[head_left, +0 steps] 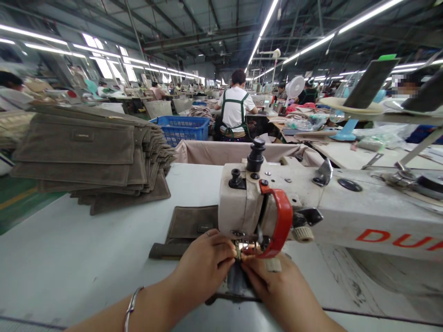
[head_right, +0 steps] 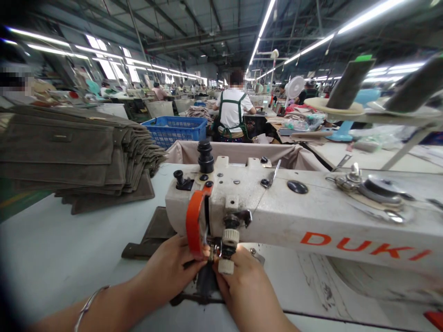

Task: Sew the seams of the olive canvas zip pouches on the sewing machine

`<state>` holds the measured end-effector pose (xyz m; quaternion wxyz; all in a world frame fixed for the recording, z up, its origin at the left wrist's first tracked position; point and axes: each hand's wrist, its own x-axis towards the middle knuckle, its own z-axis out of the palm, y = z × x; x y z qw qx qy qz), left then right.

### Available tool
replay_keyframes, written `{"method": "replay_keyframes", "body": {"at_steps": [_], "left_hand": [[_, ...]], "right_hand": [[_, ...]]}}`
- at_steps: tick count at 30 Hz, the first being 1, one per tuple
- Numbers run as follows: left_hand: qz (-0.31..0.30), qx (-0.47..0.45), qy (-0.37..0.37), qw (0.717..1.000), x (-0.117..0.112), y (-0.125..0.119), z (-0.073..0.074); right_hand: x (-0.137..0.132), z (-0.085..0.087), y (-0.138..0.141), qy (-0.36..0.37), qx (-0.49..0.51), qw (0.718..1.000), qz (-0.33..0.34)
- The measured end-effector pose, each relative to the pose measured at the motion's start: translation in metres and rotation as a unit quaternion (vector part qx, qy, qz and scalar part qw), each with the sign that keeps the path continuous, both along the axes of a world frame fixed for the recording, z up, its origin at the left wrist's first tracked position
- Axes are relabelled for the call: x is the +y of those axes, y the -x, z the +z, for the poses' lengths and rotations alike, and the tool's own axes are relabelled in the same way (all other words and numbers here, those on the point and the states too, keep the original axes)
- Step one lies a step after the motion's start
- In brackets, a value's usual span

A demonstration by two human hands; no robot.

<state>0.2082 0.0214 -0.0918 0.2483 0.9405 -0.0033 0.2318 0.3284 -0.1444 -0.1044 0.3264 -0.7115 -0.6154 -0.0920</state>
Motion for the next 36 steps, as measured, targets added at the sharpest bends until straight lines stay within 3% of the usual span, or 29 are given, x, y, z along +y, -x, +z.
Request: {"method": "replay_keyframes", "body": {"at_steps": [10, 36], "left_hand": [[0.018, 0.029, 0.000, 0.999, 0.0019, -0.0058, 0.0047], [0.033, 0.038, 0.002, 0.999, 0.0012, -0.0053, 0.0055]], "right_hand": [[0.0041, -0.0052, -0.0031, 0.014, 0.040, 0.999, -0.020], [0.0086, 0.0024, 0.0006, 0.002, -0.024, 0.999, -0.040]]}}
